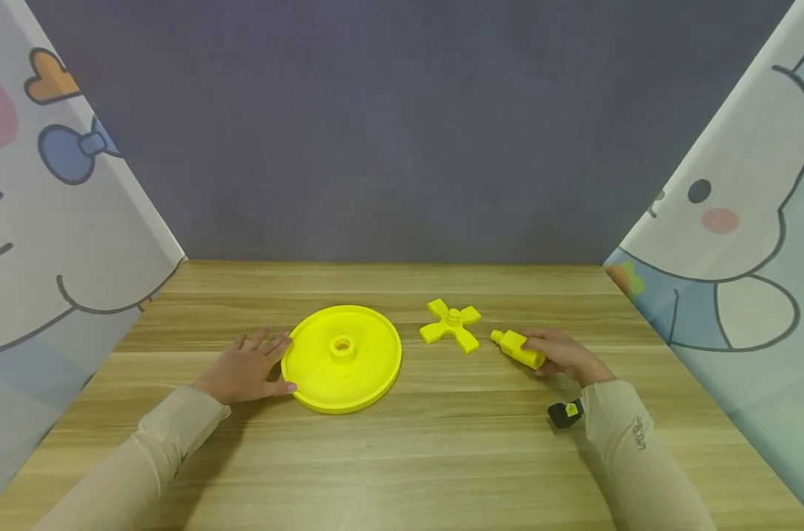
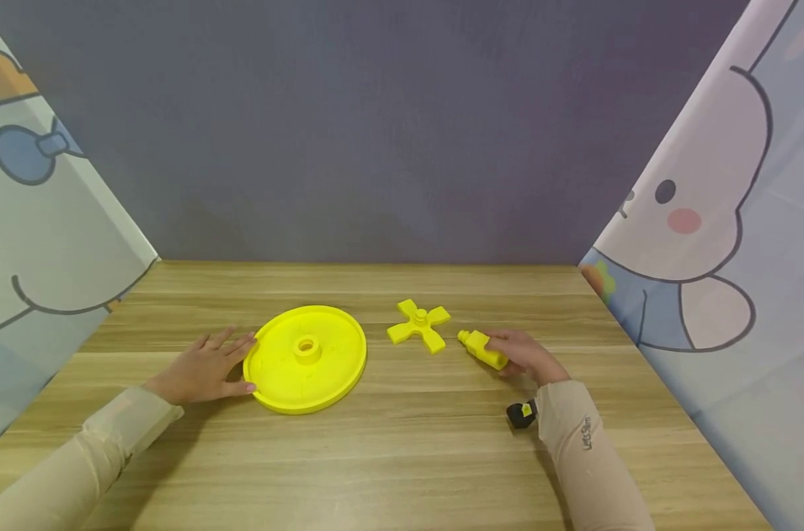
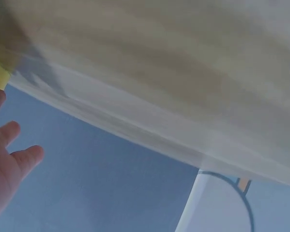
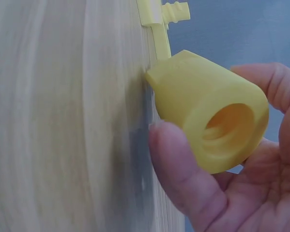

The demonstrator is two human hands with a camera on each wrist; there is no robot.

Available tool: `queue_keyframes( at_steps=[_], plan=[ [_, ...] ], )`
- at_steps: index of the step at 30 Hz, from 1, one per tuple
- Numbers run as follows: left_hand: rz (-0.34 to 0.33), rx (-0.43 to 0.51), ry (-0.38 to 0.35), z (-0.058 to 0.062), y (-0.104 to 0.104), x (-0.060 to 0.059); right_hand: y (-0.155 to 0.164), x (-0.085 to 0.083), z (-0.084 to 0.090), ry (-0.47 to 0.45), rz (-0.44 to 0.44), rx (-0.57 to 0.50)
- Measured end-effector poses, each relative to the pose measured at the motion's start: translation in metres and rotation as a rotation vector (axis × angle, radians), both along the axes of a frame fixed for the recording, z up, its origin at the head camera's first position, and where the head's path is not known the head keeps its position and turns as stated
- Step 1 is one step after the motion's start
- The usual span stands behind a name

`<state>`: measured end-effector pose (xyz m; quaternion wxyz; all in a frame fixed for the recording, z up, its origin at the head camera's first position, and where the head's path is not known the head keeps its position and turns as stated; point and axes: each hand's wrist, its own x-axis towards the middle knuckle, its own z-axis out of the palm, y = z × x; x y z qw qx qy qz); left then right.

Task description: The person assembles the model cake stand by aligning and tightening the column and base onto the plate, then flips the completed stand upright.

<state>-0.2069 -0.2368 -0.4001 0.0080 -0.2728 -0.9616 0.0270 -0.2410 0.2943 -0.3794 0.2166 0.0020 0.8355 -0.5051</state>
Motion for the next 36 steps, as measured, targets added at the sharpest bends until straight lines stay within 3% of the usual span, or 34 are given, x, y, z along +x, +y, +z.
queue_keyframes(
  at_steps=[10, 20, 28, 36],
  plan=[
    [-0.01, -0.01, -0.016, 0.003, 0.001, 0.001, -0.002, -0.002, 0.002, 0.071, 0.004, -0.048],
    [-0.023, 0.017, -0.016, 0.0, -0.001, -0.002, -0.011, -0.002, 0.007, 0.155, -0.058, -0.119],
    [-0.013, 0.026, -0.031, 0.001, -0.001, -0.003, -0.02, -0.002, 0.01, 0.189, -0.116, -0.166],
    [-0.004, 0.021, -0.05, 0.004, 0.001, -0.001, -0.035, -0.003, 0.012, 0.215, -0.108, -0.177]
  ],
)
